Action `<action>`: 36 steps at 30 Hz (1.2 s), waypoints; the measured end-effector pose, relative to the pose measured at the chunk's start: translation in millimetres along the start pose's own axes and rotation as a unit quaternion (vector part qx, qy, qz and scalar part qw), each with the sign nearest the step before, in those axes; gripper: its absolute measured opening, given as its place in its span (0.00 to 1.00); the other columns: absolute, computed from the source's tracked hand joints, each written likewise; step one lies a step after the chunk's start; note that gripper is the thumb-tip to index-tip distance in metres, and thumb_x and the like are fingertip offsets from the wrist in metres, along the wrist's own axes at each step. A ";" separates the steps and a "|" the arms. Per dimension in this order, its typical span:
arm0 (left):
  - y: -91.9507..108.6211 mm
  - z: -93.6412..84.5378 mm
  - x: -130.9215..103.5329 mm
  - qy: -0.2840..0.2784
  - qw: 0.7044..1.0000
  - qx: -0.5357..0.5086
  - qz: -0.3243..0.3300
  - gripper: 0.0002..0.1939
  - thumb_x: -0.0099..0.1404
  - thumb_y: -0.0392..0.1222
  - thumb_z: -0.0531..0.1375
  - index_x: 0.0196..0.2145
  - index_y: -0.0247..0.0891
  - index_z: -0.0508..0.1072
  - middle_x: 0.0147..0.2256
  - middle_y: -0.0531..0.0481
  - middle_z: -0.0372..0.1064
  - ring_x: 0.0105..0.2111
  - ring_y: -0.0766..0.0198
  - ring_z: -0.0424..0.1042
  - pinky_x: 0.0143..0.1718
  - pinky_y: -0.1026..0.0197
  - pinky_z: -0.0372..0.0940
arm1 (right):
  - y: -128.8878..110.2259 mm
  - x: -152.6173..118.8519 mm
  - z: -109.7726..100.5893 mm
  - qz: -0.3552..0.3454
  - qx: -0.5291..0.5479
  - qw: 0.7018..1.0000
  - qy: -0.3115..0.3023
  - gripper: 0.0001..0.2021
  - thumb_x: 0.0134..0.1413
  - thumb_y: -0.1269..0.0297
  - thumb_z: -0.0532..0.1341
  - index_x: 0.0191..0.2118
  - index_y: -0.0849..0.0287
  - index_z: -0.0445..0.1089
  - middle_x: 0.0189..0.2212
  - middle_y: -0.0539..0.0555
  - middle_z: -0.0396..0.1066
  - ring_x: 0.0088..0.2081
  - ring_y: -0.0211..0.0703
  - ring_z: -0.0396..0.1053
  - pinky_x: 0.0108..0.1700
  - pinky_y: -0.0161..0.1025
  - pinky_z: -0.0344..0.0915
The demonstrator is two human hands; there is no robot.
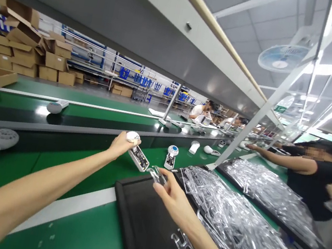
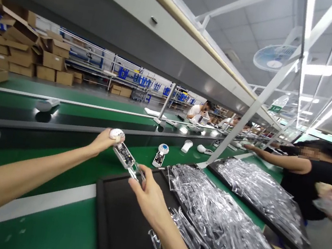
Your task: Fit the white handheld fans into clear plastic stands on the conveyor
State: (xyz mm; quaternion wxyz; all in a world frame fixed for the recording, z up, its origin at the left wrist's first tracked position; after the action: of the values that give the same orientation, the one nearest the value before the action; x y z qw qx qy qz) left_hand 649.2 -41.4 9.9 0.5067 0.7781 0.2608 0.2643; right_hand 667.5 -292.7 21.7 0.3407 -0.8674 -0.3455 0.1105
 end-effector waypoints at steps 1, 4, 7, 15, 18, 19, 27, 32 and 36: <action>11.2 -15.7 -8.5 0.010 0.999 -0.020 0.023 0.23 0.54 0.54 0.63 0.42 0.36 0.72 0.43 0.43 0.74 0.42 0.54 0.73 0.37 0.61 0.67 | -14.5 5.3 2.3 -0.028 0.002 0.999 0.016 0.26 0.56 0.50 0.55 0.59 0.54 0.63 0.29 0.48 0.66 0.30 0.43 0.66 0.37 0.41 0.64; 37.1 -51.2 -38.6 0.016 0.993 -0.113 0.040 0.25 0.51 0.57 0.65 0.39 0.35 0.72 0.37 0.46 0.74 0.36 0.56 0.72 0.33 0.61 0.64 | -54.7 16.6 13.4 -0.086 -0.006 0.993 0.080 0.23 0.56 0.54 0.58 0.56 0.56 0.67 0.34 0.51 0.65 0.34 0.43 0.66 0.42 0.42 0.65; 49.4 -68.0 -67.2 0.006 0.986 -0.166 0.010 0.26 0.48 0.58 0.66 0.37 0.35 0.72 0.34 0.48 0.72 0.31 0.60 0.69 0.30 0.62 0.61 | -87.5 16.8 37.3 -0.115 -0.040 0.988 0.099 0.24 0.58 0.58 0.58 0.59 0.58 0.65 0.38 0.55 0.64 0.37 0.44 0.67 0.44 0.43 0.66; 44.2 -82.2 -94.6 0.035 0.972 -0.227 -0.056 0.31 0.44 0.56 0.70 0.40 0.35 0.69 0.34 0.48 0.71 0.30 0.62 0.68 0.28 0.62 0.60 | -122.0 -6.6 74.5 -0.105 -0.176 0.970 0.134 0.25 0.61 0.60 0.57 0.63 0.61 0.61 0.42 0.63 0.66 0.46 0.57 0.66 0.44 0.48 0.67; 43.3 -86.8 -96.4 0.043 0.958 -0.274 -0.073 0.32 0.43 0.58 0.70 0.41 0.35 0.70 0.33 0.49 0.70 0.29 0.63 0.67 0.27 0.62 0.60 | -117.5 -9.6 80.3 -0.095 -0.166 0.977 0.096 0.27 0.65 0.60 0.52 0.67 0.58 0.52 0.47 0.64 0.66 0.49 0.57 0.66 0.49 0.52 0.65; 44.1 -88.5 -97.2 0.048 0.952 -0.292 -0.072 0.32 0.43 0.58 0.70 0.41 0.36 0.70 0.33 0.49 0.70 0.29 0.63 0.67 0.27 0.62 0.60 | -114.4 -10.1 82.0 -0.089 -0.149 0.982 0.075 0.28 0.66 0.61 0.50 0.69 0.56 0.47 0.48 0.63 0.66 0.49 0.56 0.67 0.48 0.51 0.65; 28.5 -47.0 -126.1 -0.136 0.883 -0.438 -0.100 0.28 0.42 0.57 0.72 0.35 0.34 0.74 0.33 0.47 0.71 0.33 0.63 0.68 0.35 0.61 0.64 | -109.3 -28.6 67.9 -0.131 -0.118 0.983 0.057 0.31 0.63 0.64 0.53 0.69 0.53 0.44 0.43 0.60 0.66 0.46 0.53 0.67 0.47 0.48 0.65; 26.5 -50.2 -140.7 -0.069 0.922 -0.368 -0.101 0.27 0.44 0.57 0.71 0.37 0.36 0.76 0.36 0.47 0.72 0.34 0.62 0.69 0.32 0.61 0.65 | -107.4 -25.4 50.6 -0.091 0.027 0.989 0.114 0.19 0.66 0.58 0.46 0.56 0.55 0.66 0.40 0.55 0.71 0.43 0.47 0.69 0.46 0.42 0.63; 52.7 -56.2 -153.7 -0.011 0.931 -0.361 -0.062 0.30 0.37 0.54 0.74 0.37 0.36 0.77 0.37 0.48 0.73 0.37 0.60 0.70 0.32 0.64 0.65 | -94.0 -12.1 32.2 -0.028 0.111 0.970 0.214 0.25 0.66 0.55 0.40 0.27 0.57 0.68 0.26 0.53 0.71 0.31 0.44 0.68 0.36 0.38 0.60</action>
State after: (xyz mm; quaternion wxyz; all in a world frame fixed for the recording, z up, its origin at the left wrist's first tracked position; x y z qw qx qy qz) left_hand 507.2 -126.8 55.6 0.7715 0.5282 0.1894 0.2999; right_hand 595.6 -234.6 60.0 0.5039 -0.8174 -0.2748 -0.0496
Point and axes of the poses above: each hand's wrist, its own x-axis towards the middle knuckle, its own z-axis out of the palm, y = z × x, the point moved 8 cm from there along x, towards the middle knuckle
